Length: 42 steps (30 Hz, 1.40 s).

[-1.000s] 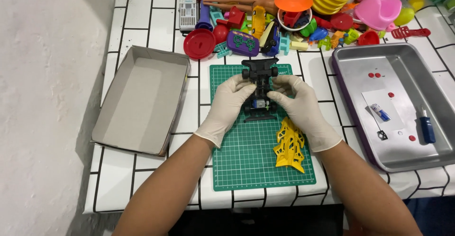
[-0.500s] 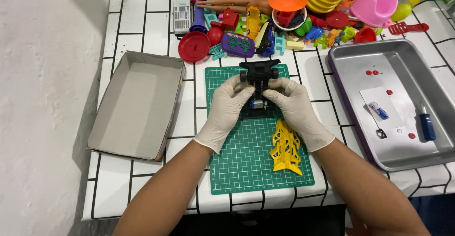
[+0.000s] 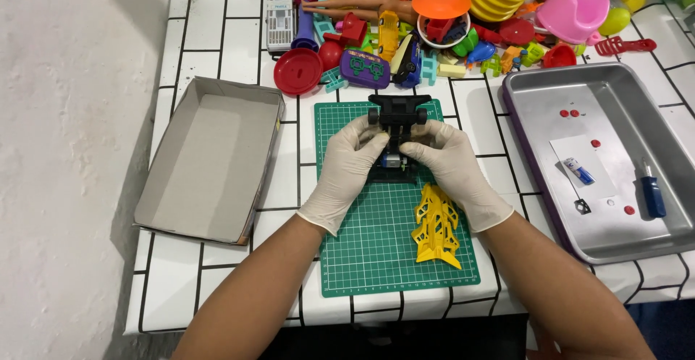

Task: A person wearing gloves assembles a mini 4WD toy car by installing two AA batteries, a motor, and gears into the chassis, then snapping on a yellow body cover and using a small tool to secure parts.

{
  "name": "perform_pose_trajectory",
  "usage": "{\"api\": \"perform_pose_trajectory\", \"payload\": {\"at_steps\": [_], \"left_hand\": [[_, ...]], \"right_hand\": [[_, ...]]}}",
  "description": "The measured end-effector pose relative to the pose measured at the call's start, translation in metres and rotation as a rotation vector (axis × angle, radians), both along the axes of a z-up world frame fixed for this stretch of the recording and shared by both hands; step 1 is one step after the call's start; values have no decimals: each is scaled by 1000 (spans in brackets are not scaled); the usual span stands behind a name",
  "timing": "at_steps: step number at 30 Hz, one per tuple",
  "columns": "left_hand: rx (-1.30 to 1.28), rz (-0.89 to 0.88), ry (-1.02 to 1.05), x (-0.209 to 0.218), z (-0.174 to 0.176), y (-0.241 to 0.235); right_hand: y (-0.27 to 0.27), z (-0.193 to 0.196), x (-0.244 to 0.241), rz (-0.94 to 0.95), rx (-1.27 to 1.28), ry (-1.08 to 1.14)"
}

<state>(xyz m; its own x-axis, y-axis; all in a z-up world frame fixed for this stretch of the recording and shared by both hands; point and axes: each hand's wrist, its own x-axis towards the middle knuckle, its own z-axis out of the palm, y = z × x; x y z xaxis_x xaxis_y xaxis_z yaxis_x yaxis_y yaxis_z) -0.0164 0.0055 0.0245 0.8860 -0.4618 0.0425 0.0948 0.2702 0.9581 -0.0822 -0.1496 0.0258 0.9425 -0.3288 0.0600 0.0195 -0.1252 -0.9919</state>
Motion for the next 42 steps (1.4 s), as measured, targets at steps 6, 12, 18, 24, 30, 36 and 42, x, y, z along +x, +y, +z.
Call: {"api": "perform_pose_trajectory", "payload": {"at_steps": [6,12,18,24,30,36,42], "left_hand": [[21,-24,9,1,-1,2],[37,-1,29,0,0,0],[37,50,42,4,-8,0],[19,26,8,5,-10,-1],[-55,-31,19,-3,5,2],[-74,-55,17,-14,18,7],[-188,-161,116,1,6,8]], "right_hand": [[-2,-1,1,5,9,23],[-1,0,0,34,-30,19],[-16,3,0,-18,-126,-52],[-56,-2,-4,-152,-353,-125],[5,101,-68,90,-531,290],[30,87,-131,325,-836,434],[17,0,-161,137,-1082,114]]}}
